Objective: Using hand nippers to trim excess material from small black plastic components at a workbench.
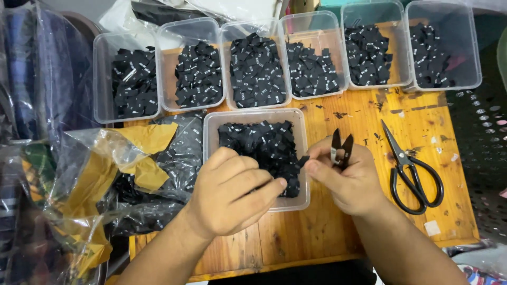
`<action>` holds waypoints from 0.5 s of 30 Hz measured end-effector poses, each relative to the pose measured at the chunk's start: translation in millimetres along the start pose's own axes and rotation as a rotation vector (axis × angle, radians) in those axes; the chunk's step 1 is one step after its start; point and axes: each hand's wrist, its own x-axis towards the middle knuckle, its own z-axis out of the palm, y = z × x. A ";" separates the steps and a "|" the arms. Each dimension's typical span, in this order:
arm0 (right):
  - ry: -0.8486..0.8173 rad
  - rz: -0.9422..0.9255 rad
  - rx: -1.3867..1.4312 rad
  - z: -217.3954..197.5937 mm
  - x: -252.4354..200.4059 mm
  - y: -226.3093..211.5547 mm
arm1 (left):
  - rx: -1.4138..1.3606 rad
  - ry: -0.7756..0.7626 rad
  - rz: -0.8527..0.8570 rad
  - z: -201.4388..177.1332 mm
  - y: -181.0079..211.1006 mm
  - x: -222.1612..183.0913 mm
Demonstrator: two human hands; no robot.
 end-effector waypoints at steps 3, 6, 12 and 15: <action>0.071 0.074 0.187 -3.2 0.3 7.2 | 0.032 0.021 -0.134 1.7 2.2 3.6; 0.118 0.099 0.217 -2.1 -1.3 10.4 | 0.030 -0.016 -0.265 3.4 1.9 2.3; 0.031 0.085 -0.074 3.0 -4.7 -5.9 | -0.391 -0.019 -0.620 1.3 16.4 10.9; -0.033 0.119 -0.113 13.9 -10.0 -16.6 | -0.499 0.049 -0.692 6.2 21.6 11.0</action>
